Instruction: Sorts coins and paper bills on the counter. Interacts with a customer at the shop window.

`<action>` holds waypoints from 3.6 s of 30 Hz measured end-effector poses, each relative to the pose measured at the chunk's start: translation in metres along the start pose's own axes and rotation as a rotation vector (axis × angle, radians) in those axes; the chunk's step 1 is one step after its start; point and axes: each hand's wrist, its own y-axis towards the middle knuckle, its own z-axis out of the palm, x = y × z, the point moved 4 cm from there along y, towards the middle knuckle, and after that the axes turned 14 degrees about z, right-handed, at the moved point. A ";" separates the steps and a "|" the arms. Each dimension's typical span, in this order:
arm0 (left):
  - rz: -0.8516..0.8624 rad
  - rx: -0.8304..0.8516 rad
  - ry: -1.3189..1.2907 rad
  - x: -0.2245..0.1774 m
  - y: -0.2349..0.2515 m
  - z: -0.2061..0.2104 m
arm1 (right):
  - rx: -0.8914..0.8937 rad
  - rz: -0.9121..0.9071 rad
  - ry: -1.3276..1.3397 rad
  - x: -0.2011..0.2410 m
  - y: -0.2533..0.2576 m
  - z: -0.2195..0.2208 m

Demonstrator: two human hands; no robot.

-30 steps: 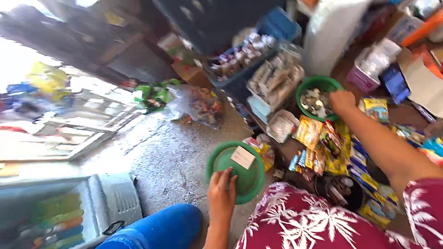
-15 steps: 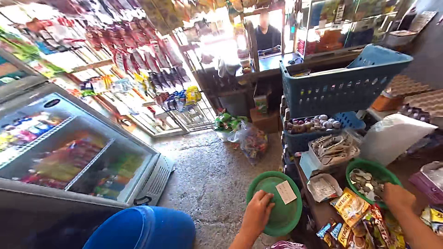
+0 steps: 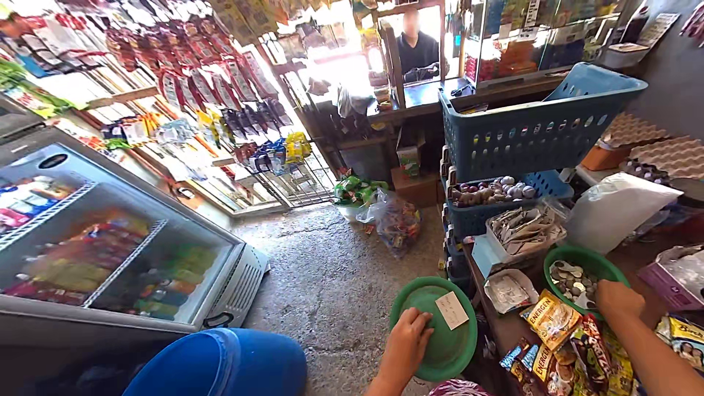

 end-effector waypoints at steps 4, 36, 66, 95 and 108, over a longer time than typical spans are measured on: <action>-0.013 0.021 0.016 0.004 -0.006 0.000 | -0.014 0.012 -0.002 -0.001 -0.004 -0.004; 0.658 0.635 -0.343 -0.127 0.262 0.228 | 0.343 0.107 2.107 -0.232 -0.222 0.033; 0.813 -0.244 -0.338 -0.135 0.196 0.013 | -0.228 0.142 0.664 -0.192 -0.194 0.043; 0.321 0.931 -0.776 -0.162 0.009 0.165 | -0.618 -0.537 0.638 -0.110 -0.287 0.065; 0.134 0.806 -0.797 -0.158 0.015 0.162 | -0.726 -0.568 0.634 -0.128 -0.281 0.076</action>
